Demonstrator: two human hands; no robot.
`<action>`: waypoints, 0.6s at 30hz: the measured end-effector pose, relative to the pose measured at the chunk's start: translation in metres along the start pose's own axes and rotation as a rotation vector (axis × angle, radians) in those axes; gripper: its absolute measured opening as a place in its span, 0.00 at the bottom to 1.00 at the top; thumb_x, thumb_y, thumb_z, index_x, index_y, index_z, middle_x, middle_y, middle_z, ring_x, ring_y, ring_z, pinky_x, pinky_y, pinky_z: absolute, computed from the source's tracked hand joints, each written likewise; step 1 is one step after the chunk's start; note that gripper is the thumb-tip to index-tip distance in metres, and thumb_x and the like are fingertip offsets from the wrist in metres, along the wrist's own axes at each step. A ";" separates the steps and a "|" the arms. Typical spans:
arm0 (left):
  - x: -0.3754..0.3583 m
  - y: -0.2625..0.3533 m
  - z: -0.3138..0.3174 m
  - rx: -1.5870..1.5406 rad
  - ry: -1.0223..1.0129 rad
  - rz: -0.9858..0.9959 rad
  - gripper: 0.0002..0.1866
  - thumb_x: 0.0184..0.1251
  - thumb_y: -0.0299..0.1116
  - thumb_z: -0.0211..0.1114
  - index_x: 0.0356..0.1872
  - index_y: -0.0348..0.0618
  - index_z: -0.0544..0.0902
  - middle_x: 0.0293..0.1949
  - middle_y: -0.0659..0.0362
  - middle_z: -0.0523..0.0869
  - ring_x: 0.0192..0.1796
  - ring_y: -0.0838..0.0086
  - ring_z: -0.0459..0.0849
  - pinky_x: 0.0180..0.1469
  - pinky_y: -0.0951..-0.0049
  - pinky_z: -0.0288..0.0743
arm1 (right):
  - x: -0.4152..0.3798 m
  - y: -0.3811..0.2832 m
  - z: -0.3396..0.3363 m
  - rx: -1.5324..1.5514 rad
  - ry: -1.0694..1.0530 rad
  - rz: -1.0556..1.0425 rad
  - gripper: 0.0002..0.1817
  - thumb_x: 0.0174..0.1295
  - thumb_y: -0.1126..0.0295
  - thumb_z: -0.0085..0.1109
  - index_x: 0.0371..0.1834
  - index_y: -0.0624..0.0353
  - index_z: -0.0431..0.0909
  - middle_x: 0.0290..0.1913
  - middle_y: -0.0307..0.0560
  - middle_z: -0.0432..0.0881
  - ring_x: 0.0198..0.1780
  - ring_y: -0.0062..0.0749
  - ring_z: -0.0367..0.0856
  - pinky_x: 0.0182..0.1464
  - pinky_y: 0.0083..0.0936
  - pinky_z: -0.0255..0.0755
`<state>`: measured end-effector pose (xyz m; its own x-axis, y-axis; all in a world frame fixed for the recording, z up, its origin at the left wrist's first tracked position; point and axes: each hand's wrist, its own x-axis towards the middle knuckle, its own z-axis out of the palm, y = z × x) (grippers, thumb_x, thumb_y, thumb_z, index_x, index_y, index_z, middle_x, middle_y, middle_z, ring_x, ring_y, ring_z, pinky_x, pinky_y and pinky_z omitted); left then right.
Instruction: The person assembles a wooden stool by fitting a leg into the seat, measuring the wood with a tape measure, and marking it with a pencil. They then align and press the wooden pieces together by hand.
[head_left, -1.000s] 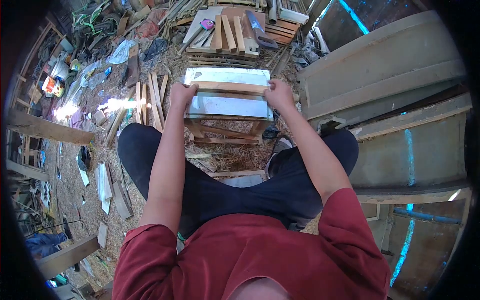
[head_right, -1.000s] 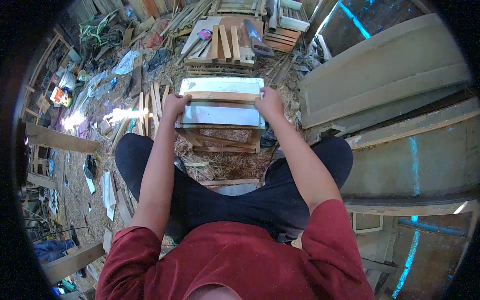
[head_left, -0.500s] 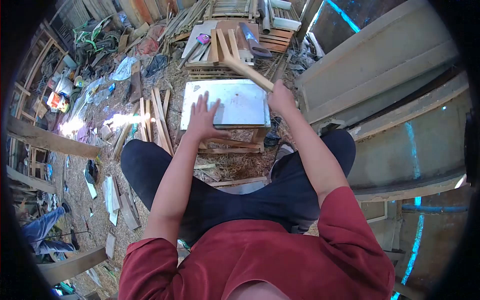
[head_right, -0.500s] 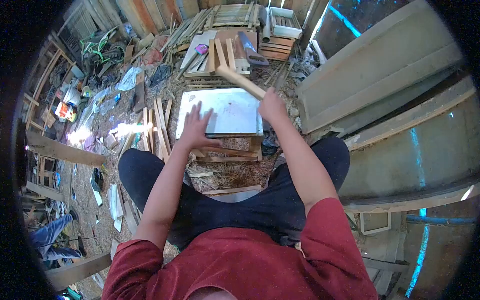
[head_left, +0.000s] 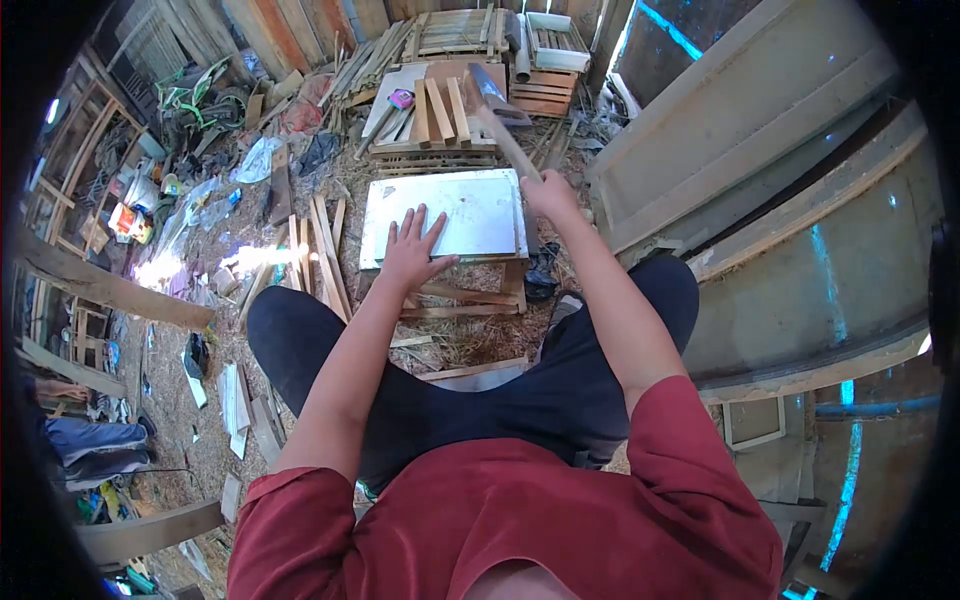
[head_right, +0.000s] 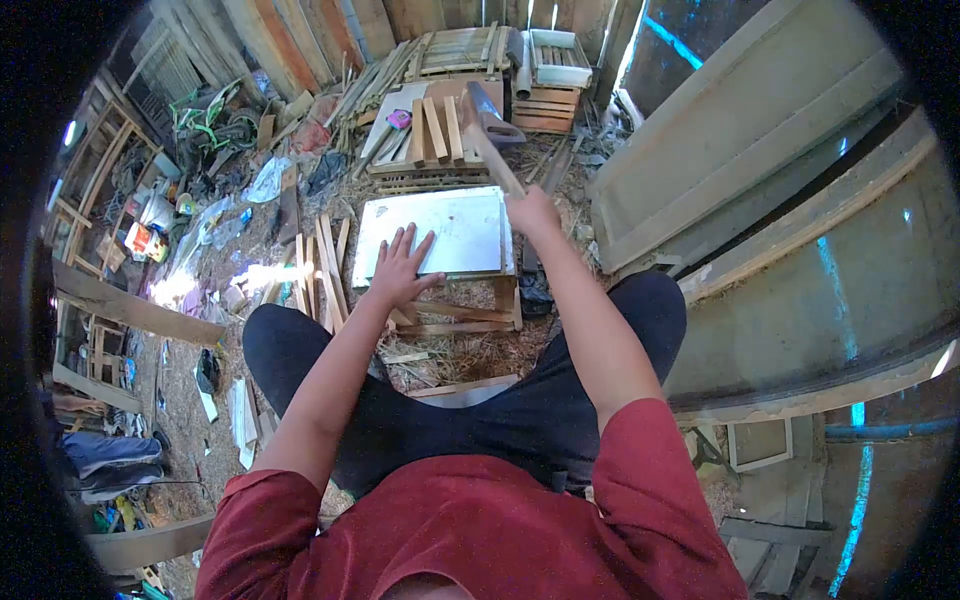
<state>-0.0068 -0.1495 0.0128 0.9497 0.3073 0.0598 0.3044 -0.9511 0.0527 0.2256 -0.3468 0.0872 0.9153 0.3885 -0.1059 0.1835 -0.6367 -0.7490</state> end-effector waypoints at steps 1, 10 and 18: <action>0.001 0.000 -0.001 0.007 0.007 0.001 0.50 0.68 0.79 0.55 0.87 0.69 0.57 0.87 0.47 0.53 0.89 0.49 0.48 0.86 0.39 0.41 | 0.001 0.002 0.003 -0.047 -0.055 0.020 0.31 0.65 0.48 0.65 0.62 0.63 0.81 0.59 0.68 0.87 0.63 0.64 0.85 0.66 0.48 0.77; -0.006 0.007 -0.001 -0.003 0.050 -0.039 0.49 0.70 0.76 0.56 0.87 0.69 0.57 0.87 0.46 0.52 0.88 0.45 0.49 0.84 0.36 0.43 | 0.004 0.018 0.040 -0.244 -0.133 0.063 0.29 0.68 0.52 0.63 0.53 0.74 0.83 0.39 0.63 0.91 0.43 0.52 0.93 0.46 0.45 0.85; 0.007 0.010 0.002 0.016 0.164 -0.045 0.48 0.68 0.74 0.60 0.85 0.66 0.63 0.85 0.43 0.58 0.86 0.42 0.55 0.83 0.37 0.49 | -0.027 -0.001 0.029 -0.244 -0.172 0.095 0.36 0.61 0.52 0.68 0.64 0.72 0.76 0.57 0.72 0.86 0.60 0.62 0.87 0.63 0.49 0.81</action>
<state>0.0028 -0.1574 0.0119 0.9107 0.3497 0.2200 0.3491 -0.9361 0.0429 0.1902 -0.3369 0.0720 0.8624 0.4130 -0.2926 0.1995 -0.8087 -0.5533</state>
